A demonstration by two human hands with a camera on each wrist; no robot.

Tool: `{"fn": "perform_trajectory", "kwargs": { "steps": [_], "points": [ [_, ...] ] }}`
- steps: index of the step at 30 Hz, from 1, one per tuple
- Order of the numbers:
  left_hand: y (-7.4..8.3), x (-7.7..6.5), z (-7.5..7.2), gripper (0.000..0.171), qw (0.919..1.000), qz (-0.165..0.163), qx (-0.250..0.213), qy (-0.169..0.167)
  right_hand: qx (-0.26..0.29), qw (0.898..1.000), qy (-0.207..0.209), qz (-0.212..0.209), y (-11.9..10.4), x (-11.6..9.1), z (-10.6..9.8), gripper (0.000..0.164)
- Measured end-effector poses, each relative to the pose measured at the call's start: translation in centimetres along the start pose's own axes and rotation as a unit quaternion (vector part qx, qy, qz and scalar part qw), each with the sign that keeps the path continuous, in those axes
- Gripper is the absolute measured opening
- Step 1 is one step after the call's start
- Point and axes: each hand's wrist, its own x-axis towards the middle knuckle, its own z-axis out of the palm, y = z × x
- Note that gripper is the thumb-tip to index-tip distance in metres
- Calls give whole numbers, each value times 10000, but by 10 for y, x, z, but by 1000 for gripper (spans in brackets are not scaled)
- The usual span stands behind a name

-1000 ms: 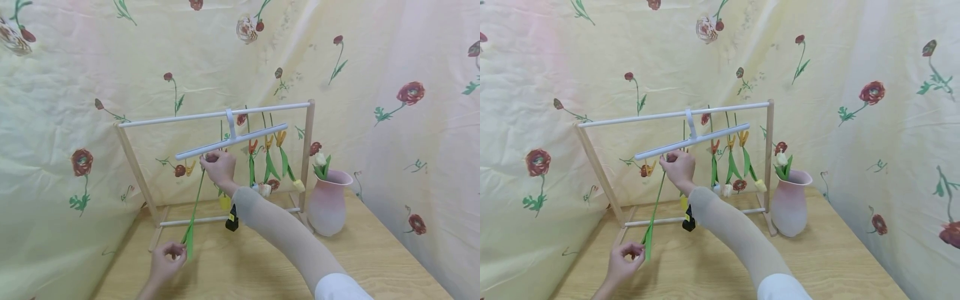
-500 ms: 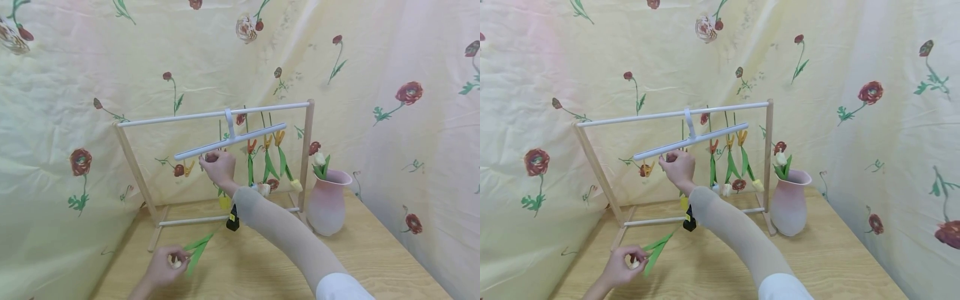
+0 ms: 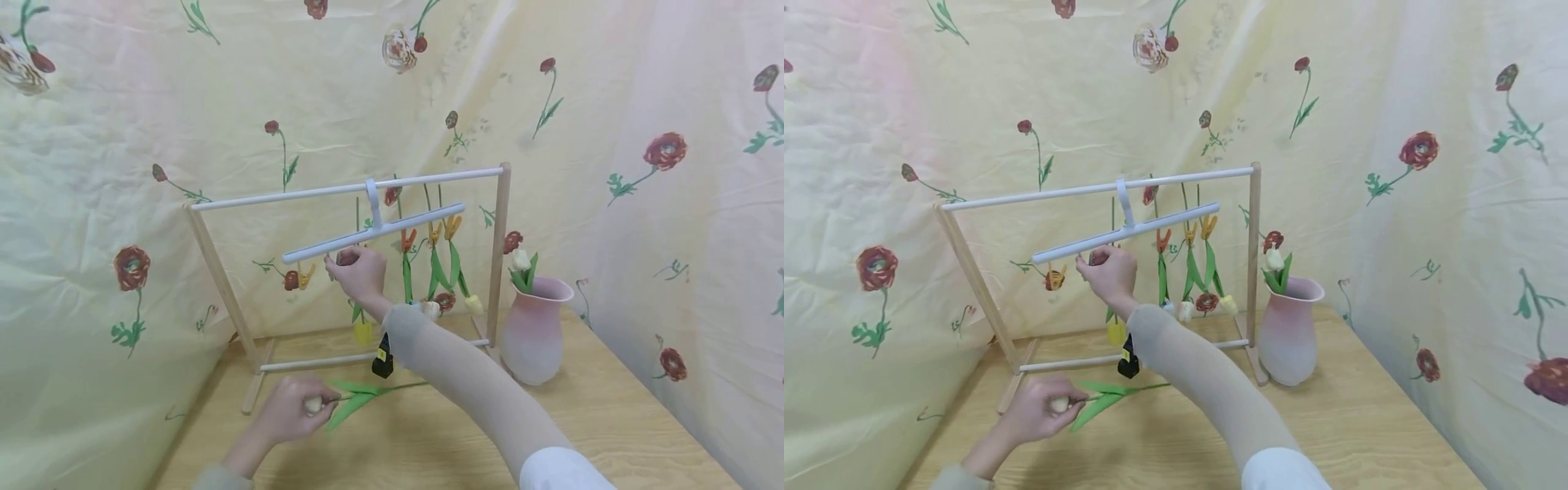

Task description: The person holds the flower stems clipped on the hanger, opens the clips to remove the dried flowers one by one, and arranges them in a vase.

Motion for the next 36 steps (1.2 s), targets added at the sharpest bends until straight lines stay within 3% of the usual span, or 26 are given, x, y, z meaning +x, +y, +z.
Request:
{"fn": "perform_trajectory", "kwargs": {
  "steps": [4,9,15,23,27,31,36],
  "points": [
    [0,18,0,21,9995,237,198,48,-28,10000,-32,26,-1,0,-3,22],
    [3,28,2,21,9999,64,115,27,-11,9999,-3,100,1,-1,-3,23],
    [1,33,6,23,9995,-36,-298,121,-71,9999,-62,-87,6,-1,-6,25],
    [-6,37,3,24,9957,-199,-871,246,-408,9933,-958,-499,2,-8,-35,23],
    [-11,37,1,26,9946,-252,-980,222,-872,9756,-1765,-970,0,-13,-55,18],
    [-15,39,0,26,9937,-302,-1064,184,-1380,9417,-2635,-1574,0,-24,-79,14],
    [-19,41,-4,24,9920,-327,-1205,182,-1719,9043,-3418,-1894,3,-42,-107,20]
  ]
}}
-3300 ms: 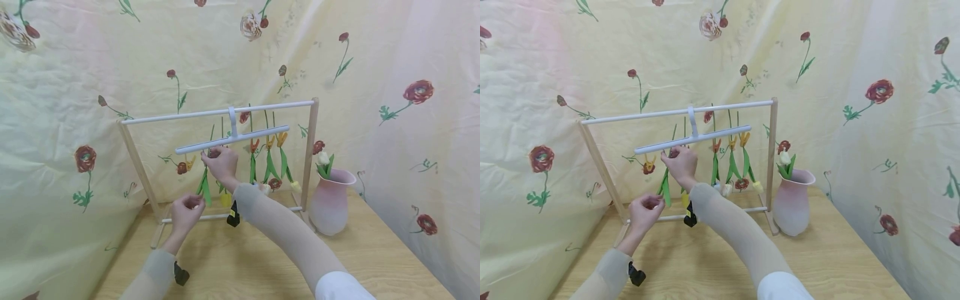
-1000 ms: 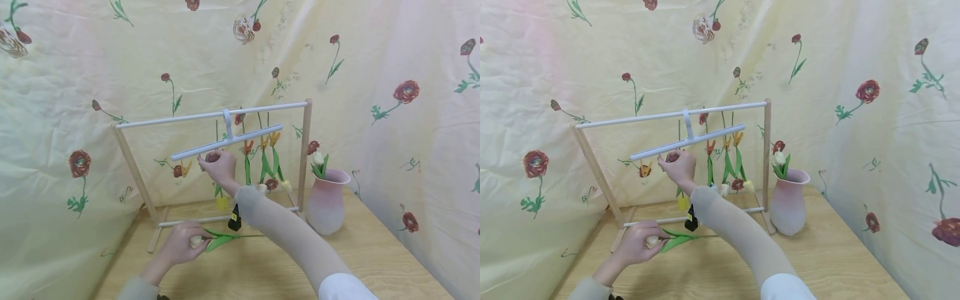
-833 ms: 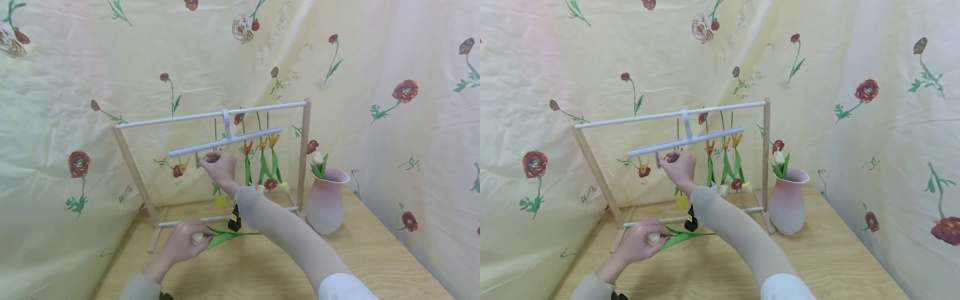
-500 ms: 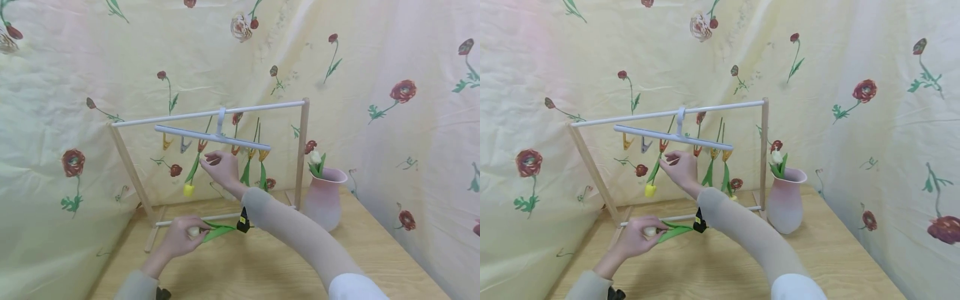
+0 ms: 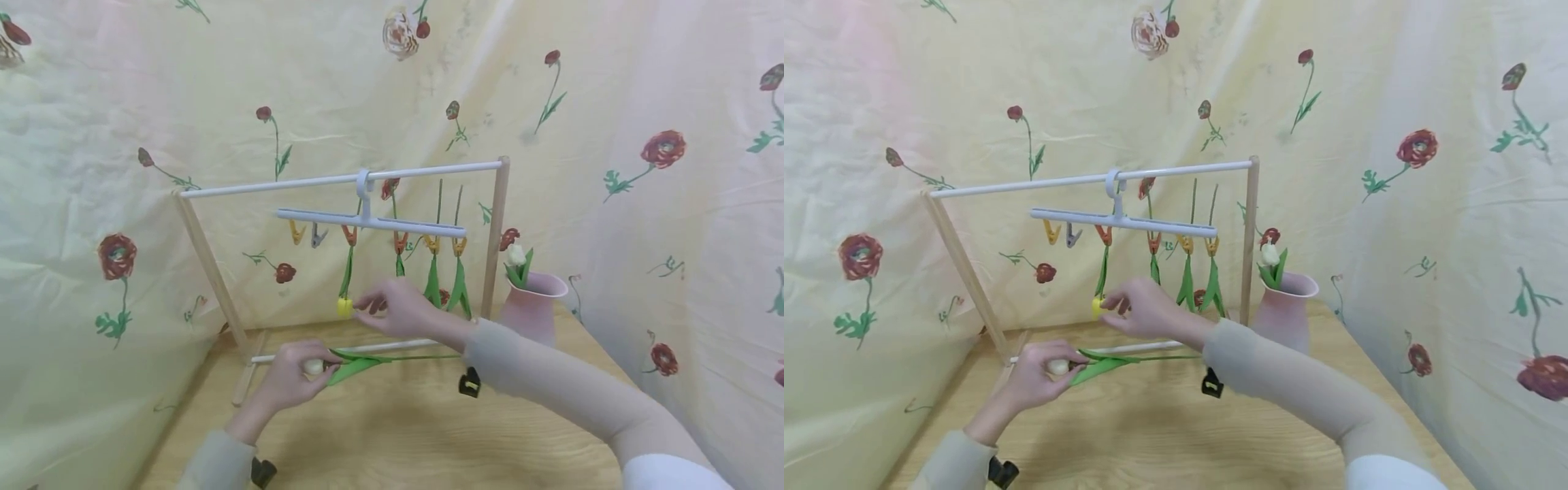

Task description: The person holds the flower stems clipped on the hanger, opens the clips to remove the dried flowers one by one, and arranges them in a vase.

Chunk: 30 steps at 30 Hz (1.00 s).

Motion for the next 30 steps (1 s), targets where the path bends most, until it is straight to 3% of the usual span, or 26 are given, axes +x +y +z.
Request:
{"fn": "perform_trajectory", "kwargs": {
  "steps": [5,11,17,26,30],
  "points": [
    [2,4,-2,27,9997,190,51,131,-187,9984,-490,-231,-3,-31,-7,22],
    [4,6,-2,27,9995,239,35,221,-371,9942,-779,-639,-4,-57,-7,17],
    [5,10,-2,27,9992,251,-40,302,-508,9924,-659,-904,-2,-65,-4,8],
    [9,13,0,27,9990,273,-138,319,-783,9921,-607,-767,-3,-72,-2,11],
    [9,13,2,25,9990,295,-169,287,-909,9916,-342,-849,-4,-74,-2,13]
  ]
}}
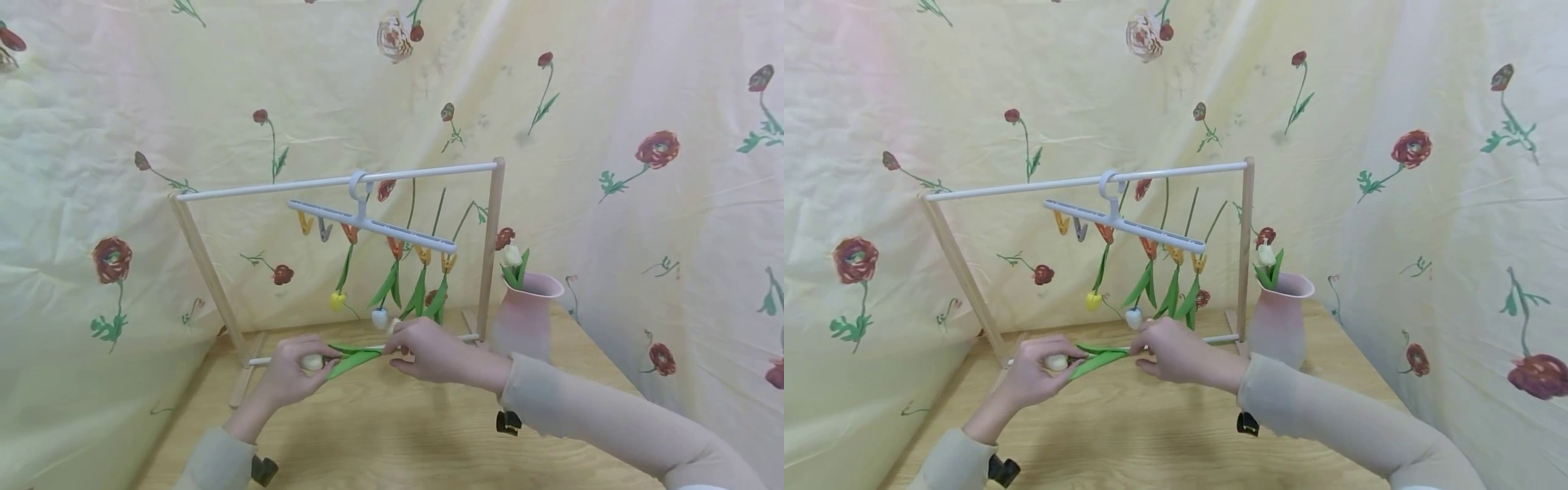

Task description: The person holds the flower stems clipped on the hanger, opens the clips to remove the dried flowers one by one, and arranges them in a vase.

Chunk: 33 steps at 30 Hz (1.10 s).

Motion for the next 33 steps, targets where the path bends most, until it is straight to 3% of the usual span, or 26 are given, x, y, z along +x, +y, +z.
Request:
{"fn": "perform_trajectory", "kwargs": {
  "steps": [4,13,19,25,33],
  "points": [
    [-1,-1,0,27,10000,-1,-42,16,-81,9996,231,-171,-1,2,-3,15],
    [0,-3,2,25,9994,-304,-124,-83,229,9996,-92,113,-3,3,1,11],
    [-1,-4,3,25,9994,-288,-165,-31,108,9997,156,168,-2,3,4,11],
    [-2,-5,4,27,9995,-208,-228,-42,-125,9994,-112,315,-1,1,5,11],
    [-3,-5,6,32,9999,55,-107,77,-426,9990,85,70,2,0,8,8]
  ]
}}
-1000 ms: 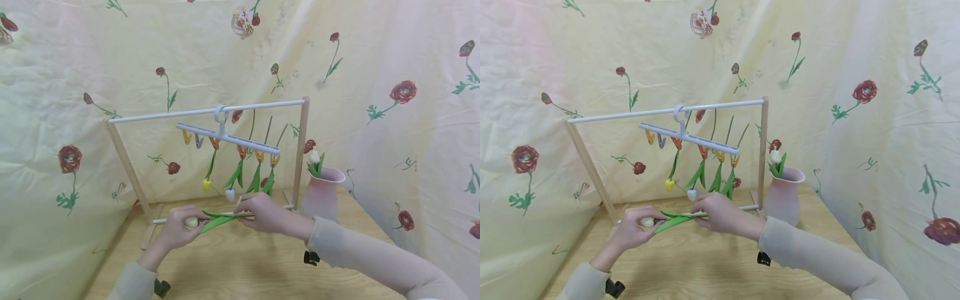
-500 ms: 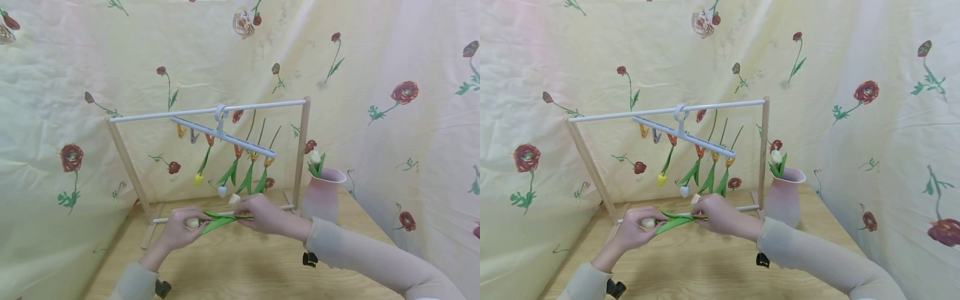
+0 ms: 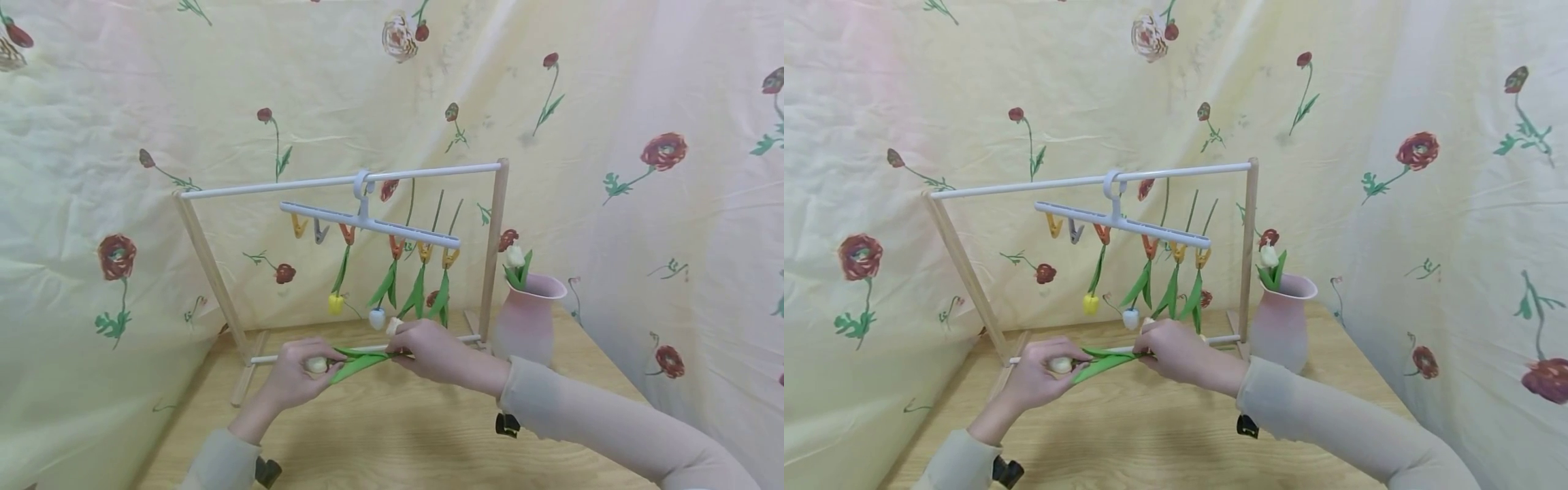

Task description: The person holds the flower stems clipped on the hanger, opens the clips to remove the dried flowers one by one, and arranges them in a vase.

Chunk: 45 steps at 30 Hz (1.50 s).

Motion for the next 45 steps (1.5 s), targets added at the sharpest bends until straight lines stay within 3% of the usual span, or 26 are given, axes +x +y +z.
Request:
{"fn": "perform_trajectory", "kwargs": {
  "steps": [11,16,20,26,30,33,39,45],
  "points": [
    [0,4,3,31,9998,-146,-54,146,-146,9998,164,-9,6,-3,-1,10],
    [-1,2,3,38,9975,-595,114,370,-138,9997,181,-3,9,-5,-3,10],
    [-4,-3,1,42,9905,-1261,207,499,-202,9995,238,4,10,-5,-5,9],
    [-13,-7,-1,42,9656,-2390,45,1021,-222,9988,410,118,13,-6,-11,11],
    [-25,-5,-1,43,9385,-3080,70,1562,-158,9980,577,178,17,-8,-16,13],
    [-35,-4,-2,44,9129,-3601,232,1907,-91,9973,710,155,18,-6,-19,15],
    [-59,1,4,49,8839,-4051,225,2328,-107,9948,1005,99,24,-5,-24,18],
    [-72,13,7,60,8678,-4411,-25,2289,168,9926,1105,466,29,-7,-31,15]
  ]
}}
